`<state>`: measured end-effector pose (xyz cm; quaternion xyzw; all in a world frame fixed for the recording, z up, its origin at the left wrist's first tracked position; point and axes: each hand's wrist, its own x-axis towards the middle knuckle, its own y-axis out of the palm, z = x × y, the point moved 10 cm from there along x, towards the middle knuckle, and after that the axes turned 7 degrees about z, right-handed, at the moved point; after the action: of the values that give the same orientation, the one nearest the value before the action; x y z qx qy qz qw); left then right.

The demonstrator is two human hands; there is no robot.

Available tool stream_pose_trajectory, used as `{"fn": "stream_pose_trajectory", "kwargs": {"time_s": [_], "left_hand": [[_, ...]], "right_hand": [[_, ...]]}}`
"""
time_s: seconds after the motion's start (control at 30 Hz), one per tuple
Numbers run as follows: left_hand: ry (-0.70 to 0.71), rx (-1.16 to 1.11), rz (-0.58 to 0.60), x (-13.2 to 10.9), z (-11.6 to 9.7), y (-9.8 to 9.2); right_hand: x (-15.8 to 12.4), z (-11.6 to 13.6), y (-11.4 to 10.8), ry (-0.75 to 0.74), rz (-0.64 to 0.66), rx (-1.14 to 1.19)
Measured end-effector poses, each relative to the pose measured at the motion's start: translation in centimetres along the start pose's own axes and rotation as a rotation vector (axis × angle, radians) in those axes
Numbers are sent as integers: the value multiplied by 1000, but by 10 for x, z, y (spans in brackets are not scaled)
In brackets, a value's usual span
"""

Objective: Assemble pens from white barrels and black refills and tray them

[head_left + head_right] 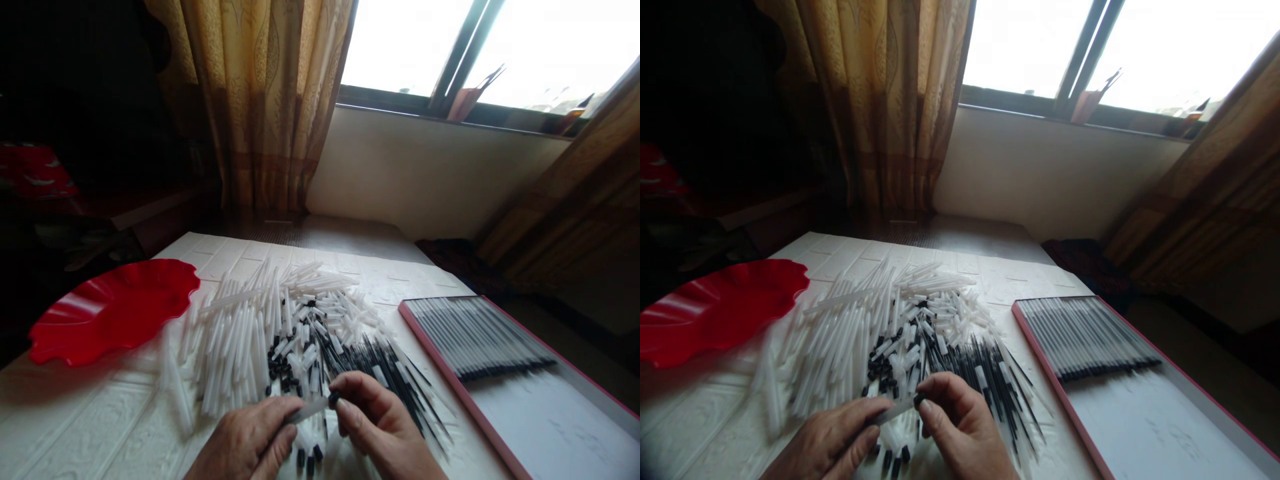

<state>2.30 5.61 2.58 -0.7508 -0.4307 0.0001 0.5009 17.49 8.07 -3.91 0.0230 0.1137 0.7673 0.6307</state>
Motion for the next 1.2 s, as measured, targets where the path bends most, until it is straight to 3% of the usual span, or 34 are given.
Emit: {"fn": "stream_pose_trajectory", "kwargs": {"time_s": [0.7, 1.0, 1.1, 1.2], "left_hand": [[-18, -75, -3, -2, 8, 4], [-4, -16, 20, -1, 0, 2], [14, -25, 3, -2, 1, 3], [-14, -48, 45, -1, 5, 9]], "right_hand": [[-4, 5, 0, -68, -52, -65], [-5, 22, 4, -274, -10, -372], [-8, 35, 9, -373, 27, -588], [-10, 44, 21, -428, 148, -867]]}}
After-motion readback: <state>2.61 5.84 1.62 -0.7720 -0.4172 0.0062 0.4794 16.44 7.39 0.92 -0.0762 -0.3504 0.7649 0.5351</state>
